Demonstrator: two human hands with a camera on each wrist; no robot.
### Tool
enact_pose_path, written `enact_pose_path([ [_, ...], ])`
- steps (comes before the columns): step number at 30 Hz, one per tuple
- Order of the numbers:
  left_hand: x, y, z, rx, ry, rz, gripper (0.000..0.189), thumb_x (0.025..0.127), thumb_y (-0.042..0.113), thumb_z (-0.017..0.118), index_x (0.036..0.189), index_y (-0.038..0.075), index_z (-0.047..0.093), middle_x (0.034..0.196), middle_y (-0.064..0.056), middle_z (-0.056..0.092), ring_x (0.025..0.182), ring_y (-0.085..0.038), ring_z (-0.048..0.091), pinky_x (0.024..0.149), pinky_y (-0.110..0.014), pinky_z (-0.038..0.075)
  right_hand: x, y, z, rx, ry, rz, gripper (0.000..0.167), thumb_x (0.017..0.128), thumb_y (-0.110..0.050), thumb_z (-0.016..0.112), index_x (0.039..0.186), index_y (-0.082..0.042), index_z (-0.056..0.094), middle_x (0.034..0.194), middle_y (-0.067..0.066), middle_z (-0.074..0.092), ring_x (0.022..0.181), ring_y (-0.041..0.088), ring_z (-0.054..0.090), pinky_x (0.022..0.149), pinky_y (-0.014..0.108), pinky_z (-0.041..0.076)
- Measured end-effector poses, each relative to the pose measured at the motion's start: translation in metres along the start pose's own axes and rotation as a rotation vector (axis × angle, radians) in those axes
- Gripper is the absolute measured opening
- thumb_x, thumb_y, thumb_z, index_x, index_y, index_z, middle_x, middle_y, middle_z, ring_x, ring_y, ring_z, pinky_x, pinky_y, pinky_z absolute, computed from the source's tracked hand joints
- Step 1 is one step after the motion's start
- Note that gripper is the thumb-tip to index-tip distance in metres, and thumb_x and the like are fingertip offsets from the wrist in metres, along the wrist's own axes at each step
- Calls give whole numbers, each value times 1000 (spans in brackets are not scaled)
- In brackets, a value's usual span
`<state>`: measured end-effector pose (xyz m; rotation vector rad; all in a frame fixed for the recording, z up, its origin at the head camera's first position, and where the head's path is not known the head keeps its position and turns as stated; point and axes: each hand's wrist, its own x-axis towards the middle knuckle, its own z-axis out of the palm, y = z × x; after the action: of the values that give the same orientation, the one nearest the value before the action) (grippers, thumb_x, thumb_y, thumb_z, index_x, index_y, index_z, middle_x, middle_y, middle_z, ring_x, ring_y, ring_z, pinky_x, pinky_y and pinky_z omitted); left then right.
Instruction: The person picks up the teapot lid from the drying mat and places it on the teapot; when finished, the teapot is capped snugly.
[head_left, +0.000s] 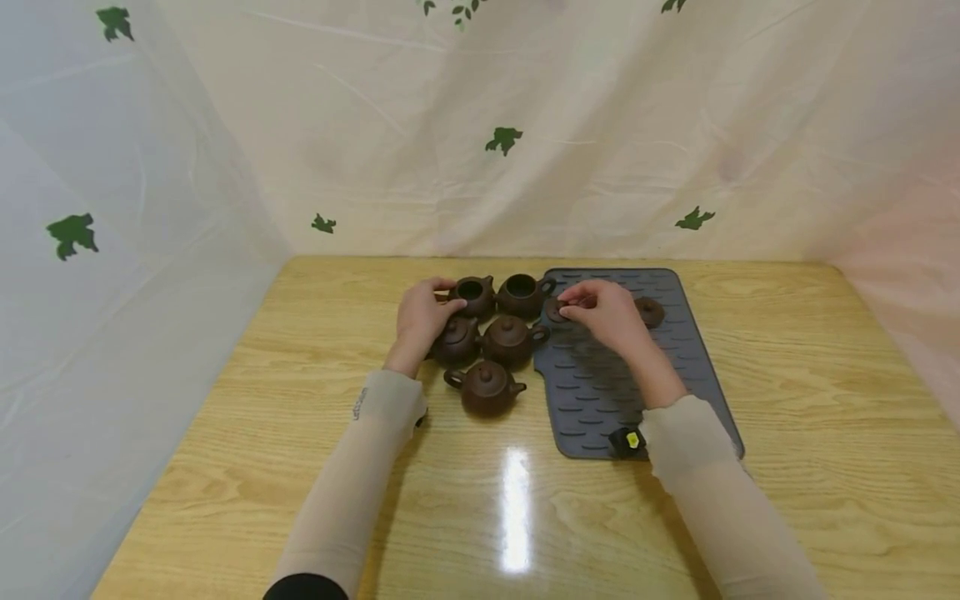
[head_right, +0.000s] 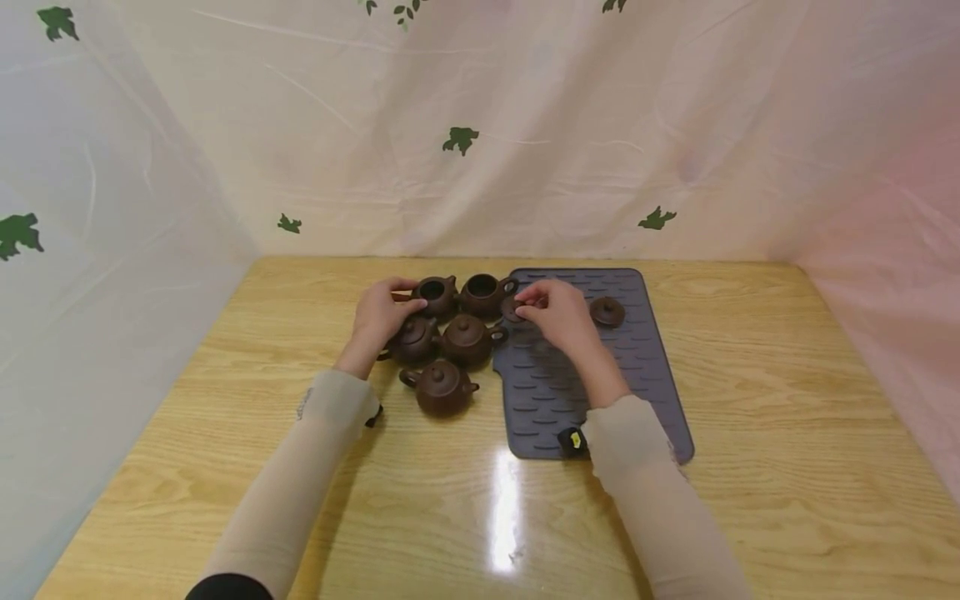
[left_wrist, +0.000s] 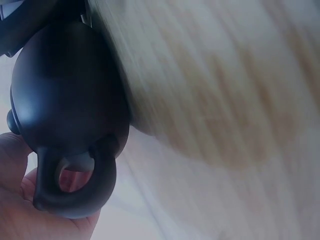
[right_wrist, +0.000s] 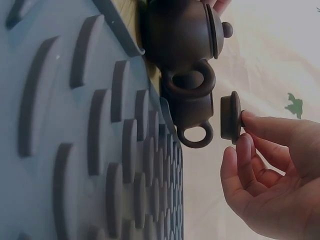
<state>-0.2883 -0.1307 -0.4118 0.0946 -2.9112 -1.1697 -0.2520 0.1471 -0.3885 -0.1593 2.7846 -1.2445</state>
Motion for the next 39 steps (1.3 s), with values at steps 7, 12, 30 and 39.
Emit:
enact_pose_path([
  [7, -1, 1, -1, 14, 4, 1, 40, 91, 27, 75, 128, 15, 67, 128, -9, 69, 114, -26, 68, 96, -43, 55, 2, -8, 3, -6, -1, -27, 24, 98, -21, 65, 118, -9, 70, 116, 15, 67, 104, 30, 62, 83, 44, 53],
  [12, 0, 2, -1, 7, 0, -8, 40, 91, 27, 74, 128, 15, 67, 130, -8, 68, 114, -26, 68, 96, -42, 56, 5, -14, 5, -6, -6, -49, 23, 98, -21, 65, 117, -10, 70, 114, 14, 67, 102, 29, 62, 83, 44, 53],
  [30, 2, 0, 1, -9, 2, -13, 40, 91, 27, 74, 128, 15, 67, 130, -7, 67, 115, -25, 67, 96, -41, 56, 20, -36, 18, 29, -11, -60, 21, 97, -24, 66, 114, -13, 71, 109, 10, 68, 98, 26, 63, 82, 41, 53],
  [39, -1, 1, 0, -16, 4, -7, 39, 91, 27, 74, 127, 15, 68, 130, -7, 67, 114, -26, 67, 95, -41, 56, 30, -46, 25, 12, -9, -96, 19, 96, -22, 67, 111, -11, 71, 108, 11, 68, 100, 27, 63, 85, 42, 53],
])
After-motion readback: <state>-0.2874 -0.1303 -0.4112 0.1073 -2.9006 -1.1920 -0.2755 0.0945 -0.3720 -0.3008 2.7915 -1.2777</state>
